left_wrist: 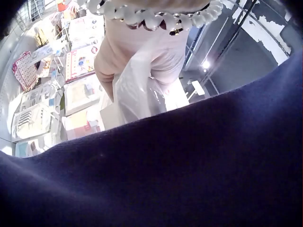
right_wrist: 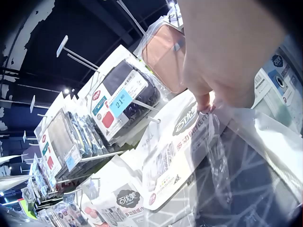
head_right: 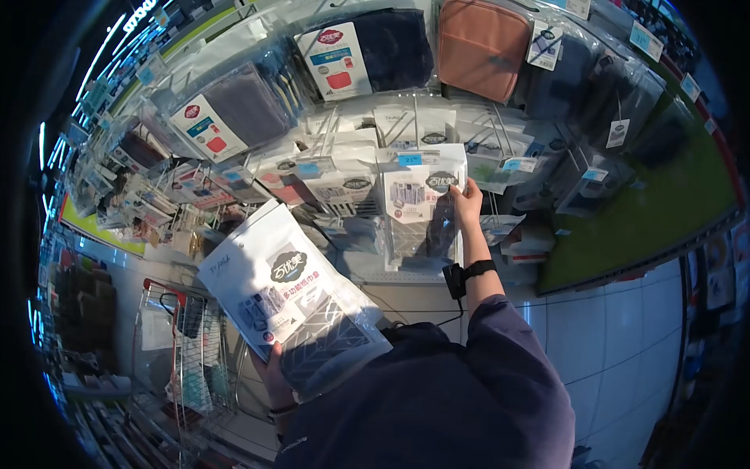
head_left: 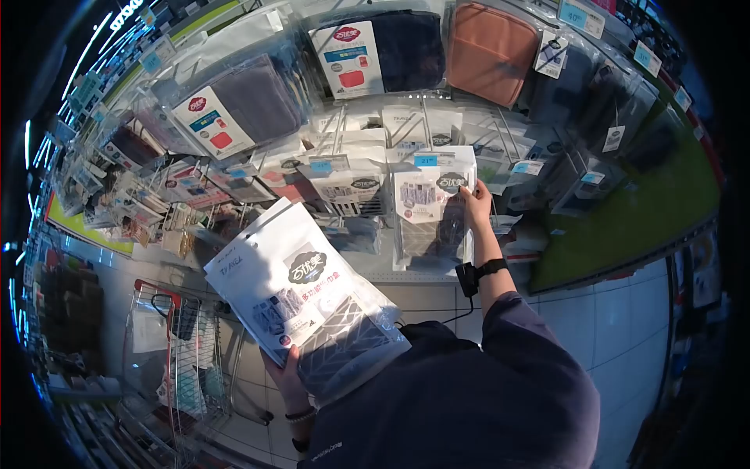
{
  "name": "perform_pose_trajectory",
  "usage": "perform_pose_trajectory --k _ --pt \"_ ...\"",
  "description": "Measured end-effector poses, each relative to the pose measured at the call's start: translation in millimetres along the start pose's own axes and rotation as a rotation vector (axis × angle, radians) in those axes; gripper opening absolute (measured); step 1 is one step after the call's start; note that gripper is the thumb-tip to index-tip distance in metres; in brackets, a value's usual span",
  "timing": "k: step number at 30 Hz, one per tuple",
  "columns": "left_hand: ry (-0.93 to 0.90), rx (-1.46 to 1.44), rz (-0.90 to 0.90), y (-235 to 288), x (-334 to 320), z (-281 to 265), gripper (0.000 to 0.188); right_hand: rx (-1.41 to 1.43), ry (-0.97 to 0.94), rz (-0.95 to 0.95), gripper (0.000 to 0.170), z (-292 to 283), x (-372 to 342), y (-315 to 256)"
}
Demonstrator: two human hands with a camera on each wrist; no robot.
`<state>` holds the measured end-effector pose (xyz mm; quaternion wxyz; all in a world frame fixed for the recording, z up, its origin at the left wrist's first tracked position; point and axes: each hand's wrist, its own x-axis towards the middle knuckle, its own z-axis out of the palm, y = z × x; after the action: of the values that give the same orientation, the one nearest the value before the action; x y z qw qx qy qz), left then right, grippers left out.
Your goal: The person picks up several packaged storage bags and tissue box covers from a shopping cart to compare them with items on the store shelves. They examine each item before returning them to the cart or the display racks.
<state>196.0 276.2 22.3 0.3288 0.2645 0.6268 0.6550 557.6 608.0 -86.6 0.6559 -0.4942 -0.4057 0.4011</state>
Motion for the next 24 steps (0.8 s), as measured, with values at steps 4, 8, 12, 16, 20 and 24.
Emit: perform_pose_trajectory --k 4,8,12,16,20,24 --pt "-0.060 -0.024 0.006 -2 4 -1 0.059 -0.183 0.151 0.011 0.038 5 43 30" --pt "-0.122 -0.010 0.002 3 6 0 0.056 -0.892 0.154 -0.305 0.061 27 31 9" --pt "-0.127 -0.041 0.021 7 4 5 0.050 -0.467 -0.403 -0.074 0.040 40 -40 -34" --pt "-0.137 -0.040 0.028 15 3 9 0.050 0.036 -0.920 0.383 0.034 87 -143 -125" --pt "-0.216 -0.011 0.141 9 4 6 0.047 0.069 -1.097 0.363 0.039 108 -184 -111" --pt "-0.132 -0.094 0.099 -4 4 1 0.042 0.335 -0.948 0.507 0.039 107 -188 -103"
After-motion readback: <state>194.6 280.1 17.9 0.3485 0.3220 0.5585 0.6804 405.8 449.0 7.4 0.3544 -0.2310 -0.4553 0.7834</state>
